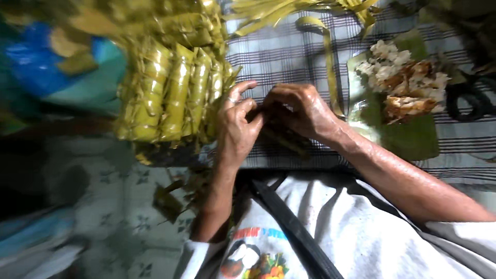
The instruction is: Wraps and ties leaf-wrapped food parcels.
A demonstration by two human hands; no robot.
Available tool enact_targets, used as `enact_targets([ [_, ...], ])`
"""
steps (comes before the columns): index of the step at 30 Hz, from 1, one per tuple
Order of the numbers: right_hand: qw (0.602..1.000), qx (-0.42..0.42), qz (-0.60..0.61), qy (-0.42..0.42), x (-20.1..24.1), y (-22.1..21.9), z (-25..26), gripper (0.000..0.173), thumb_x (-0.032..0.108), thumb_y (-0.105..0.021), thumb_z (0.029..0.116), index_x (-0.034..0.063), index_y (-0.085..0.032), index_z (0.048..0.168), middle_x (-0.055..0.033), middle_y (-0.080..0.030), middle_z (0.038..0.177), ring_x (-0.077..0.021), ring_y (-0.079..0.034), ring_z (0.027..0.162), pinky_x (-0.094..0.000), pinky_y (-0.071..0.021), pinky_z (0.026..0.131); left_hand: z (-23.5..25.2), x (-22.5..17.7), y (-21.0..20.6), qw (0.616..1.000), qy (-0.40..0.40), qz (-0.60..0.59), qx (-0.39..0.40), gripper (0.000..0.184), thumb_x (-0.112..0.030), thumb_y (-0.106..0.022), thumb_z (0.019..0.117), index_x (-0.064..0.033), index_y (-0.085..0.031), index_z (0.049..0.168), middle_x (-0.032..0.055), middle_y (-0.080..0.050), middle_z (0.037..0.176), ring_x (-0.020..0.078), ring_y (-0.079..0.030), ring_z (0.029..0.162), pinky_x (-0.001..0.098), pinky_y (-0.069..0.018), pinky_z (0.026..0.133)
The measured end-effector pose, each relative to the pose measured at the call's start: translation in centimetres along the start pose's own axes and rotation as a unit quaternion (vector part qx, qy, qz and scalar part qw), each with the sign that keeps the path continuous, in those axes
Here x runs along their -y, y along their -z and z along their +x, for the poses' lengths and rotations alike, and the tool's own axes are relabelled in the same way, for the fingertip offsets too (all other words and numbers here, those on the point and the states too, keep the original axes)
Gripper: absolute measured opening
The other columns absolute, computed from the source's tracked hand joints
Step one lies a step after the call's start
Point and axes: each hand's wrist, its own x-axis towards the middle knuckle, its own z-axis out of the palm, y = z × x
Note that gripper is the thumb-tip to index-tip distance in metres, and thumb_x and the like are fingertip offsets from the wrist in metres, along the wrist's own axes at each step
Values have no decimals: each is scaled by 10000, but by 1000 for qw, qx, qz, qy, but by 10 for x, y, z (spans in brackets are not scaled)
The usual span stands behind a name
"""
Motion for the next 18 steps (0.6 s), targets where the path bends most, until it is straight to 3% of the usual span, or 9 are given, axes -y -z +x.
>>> enact_targets([
  [5,999,3,-31,-19,11,-8,-11,176,92,-617,940,19,-738,1044,-118,-710,1037,-212,-692,974,-356,-569,863,0,-3,-1,998,-4,53,-13,100,29,-738,808,-25,-687,740,116,-560,1454,262,-566,1285,400,-505,1026],
  [9,997,-21,2,-78,20,-14,-9,115,59,-637,933,6,-731,976,-135,-678,1074,-215,-658,1022,-331,-548,902,-1,-4,-1,998,-13,53,-16,116,28,-731,811,-28,-675,727,116,-556,1456,249,-572,1266,390,-503,1015],
  [12,987,39,72,-141,18,-5,-2,126,98,-627,931,44,-739,949,-90,-644,1087,-142,-612,1027,-273,-507,888,-1,-1,1,997,-33,69,-11,80,-6,-725,831,-32,-696,762,131,-546,1463,258,-569,1259,392,-491,1020],
  [15,961,129,115,-218,19,10,11,146,145,-625,941,63,-745,948,-65,-627,1106,-117,-596,1017,-288,-491,853,1,2,1,997,-51,61,-14,78,-22,-735,838,-43,-696,774,135,-558,1452,271,-552,1293,403,-467,1056],
  [18,959,187,96,-191,15,14,16,136,201,-677,893,89,-733,945,-63,-592,1109,-129,-572,1025,-292,-476,853,3,2,3,999,-43,25,-5,86,-11,-735,822,-39,-692,753,119,-564,1452,248,-548,1305,397,-464,1068],
])
